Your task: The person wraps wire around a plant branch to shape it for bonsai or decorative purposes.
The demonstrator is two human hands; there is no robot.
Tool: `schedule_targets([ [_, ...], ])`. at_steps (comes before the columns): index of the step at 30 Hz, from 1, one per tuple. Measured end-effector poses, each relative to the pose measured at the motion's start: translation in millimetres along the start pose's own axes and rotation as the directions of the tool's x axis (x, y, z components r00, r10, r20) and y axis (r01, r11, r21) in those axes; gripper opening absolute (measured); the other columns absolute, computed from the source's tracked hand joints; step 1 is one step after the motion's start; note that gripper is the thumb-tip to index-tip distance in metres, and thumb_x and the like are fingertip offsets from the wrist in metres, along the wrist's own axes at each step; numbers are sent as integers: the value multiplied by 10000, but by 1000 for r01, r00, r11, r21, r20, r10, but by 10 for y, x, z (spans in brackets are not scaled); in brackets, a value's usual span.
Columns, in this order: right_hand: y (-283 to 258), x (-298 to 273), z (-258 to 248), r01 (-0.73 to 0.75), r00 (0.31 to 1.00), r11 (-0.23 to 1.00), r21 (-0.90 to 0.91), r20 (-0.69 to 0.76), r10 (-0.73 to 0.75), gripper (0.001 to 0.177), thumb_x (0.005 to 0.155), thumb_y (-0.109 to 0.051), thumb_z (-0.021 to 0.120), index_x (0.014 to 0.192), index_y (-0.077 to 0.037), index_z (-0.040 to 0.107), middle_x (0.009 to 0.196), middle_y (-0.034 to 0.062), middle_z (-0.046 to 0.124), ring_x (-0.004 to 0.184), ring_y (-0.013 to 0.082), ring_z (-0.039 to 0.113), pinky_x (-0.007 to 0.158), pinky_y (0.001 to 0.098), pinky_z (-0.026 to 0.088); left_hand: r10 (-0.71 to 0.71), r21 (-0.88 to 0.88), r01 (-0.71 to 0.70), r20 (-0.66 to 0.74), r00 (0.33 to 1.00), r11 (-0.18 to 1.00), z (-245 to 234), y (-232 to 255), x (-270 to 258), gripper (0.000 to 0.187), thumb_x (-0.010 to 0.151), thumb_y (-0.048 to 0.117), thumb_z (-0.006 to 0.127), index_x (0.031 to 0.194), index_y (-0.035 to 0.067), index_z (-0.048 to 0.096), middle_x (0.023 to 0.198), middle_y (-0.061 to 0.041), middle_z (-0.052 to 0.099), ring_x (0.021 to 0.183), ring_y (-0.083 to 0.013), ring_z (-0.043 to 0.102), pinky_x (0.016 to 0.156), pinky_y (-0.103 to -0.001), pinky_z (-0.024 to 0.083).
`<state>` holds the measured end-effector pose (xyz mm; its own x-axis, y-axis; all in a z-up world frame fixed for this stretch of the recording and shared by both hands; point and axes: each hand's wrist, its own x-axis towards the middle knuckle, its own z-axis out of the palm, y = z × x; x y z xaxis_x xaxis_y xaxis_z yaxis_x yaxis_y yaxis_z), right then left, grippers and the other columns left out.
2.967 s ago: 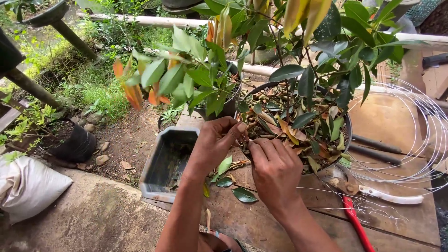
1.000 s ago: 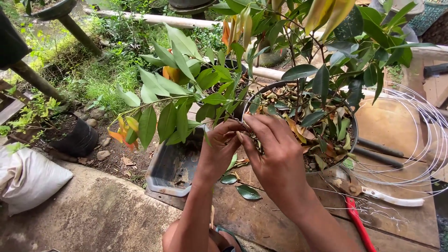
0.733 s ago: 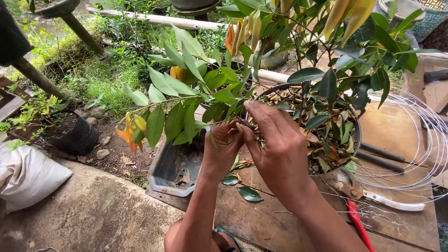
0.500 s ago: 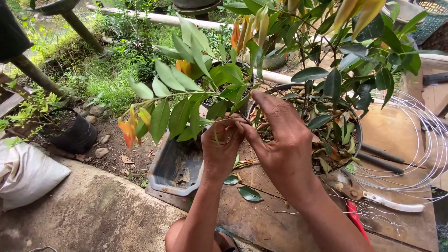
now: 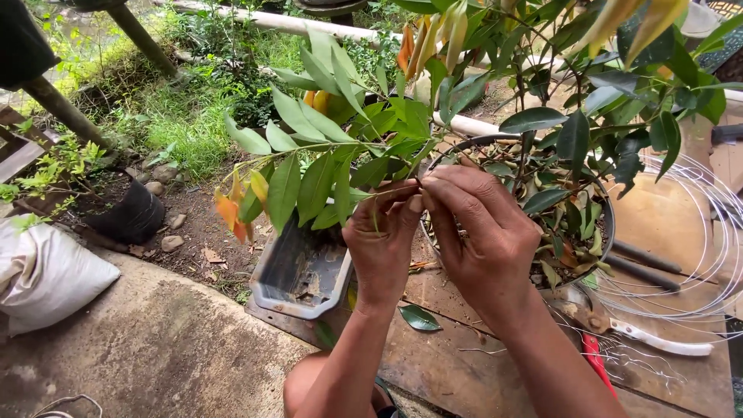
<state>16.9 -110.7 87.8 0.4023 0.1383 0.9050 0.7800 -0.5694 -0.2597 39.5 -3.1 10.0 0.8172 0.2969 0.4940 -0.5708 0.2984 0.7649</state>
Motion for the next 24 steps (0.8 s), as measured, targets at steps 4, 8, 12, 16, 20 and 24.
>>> schedule_targets([
  [4, 15, -29, -26, 9, 1000, 999, -34, 5, -9, 232, 870, 122, 771, 1090, 67, 722, 1110, 162, 725, 1008, 293, 722, 942, 402, 597, -18, -122, 16, -18, 1000, 992, 57, -28, -9, 214, 928, -3, 751, 1137, 4, 705, 1097, -71, 749, 959, -114, 690, 882, -239, 588],
  [8, 62, -59, -56, 73, 997, 994, -83, 33, -70, 343, 834, 139, 763, 1162, 44, 724, 1158, 153, 715, 1047, 307, 704, 928, 409, 606, -10, -59, 7, -46, 999, 998, 111, -19, -6, 203, 921, -1, 756, 1116, 15, 702, 1097, -57, 745, 948, -106, 693, 859, -229, 592],
  [12, 39, -43, -97, 67, 997, 993, -93, 36, -64, 342, 827, 144, 750, 1160, 69, 725, 1159, 179, 715, 1038, 311, 705, 913, 401, 604, -44, -86, 40, -41, 998, 995, 168, 19, -2, 237, 903, 15, 772, 1129, 8, 700, 1058, -76, 753, 916, -112, 700, 832, -218, 591],
  [16, 28, -46, -108, 18, 1000, 996, -82, 20, -16, 343, 834, 140, 749, 1171, 84, 720, 1173, 188, 711, 954, 278, 708, 811, 359, 599, -73, -133, 67, -35, 997, 989, 189, -45, -1, 233, 920, -24, 742, 1145, -30, 683, 1034, -88, 746, 900, -101, 687, 816, -204, 575],
  [20, -13, -30, -99, -24, 1000, 998, -55, 4, 24, 314, 837, 134, 738, 1149, 101, 718, 1168, 197, 714, 933, 280, 718, 779, 347, 595, 34, 48, -30, -90, 995, 998, 225, -101, -73, 232, 936, -57, 699, 1162, -15, 667, 1096, -83, 736, 968, -130, 719, 871, -228, 608],
  [24, -2, -51, -75, -74, 997, 997, -7, 10, 74, 314, 845, 121, 723, 1158, 116, 708, 1171, 213, 713, 927, 279, 727, 790, 339, 608, 12, -74, -20, -113, 994, 997, 232, -154, -72, 264, 929, -68, 707, 1184, -27, 655, 1070, -106, 737, 937, -121, 710, 807, -219, 595],
])
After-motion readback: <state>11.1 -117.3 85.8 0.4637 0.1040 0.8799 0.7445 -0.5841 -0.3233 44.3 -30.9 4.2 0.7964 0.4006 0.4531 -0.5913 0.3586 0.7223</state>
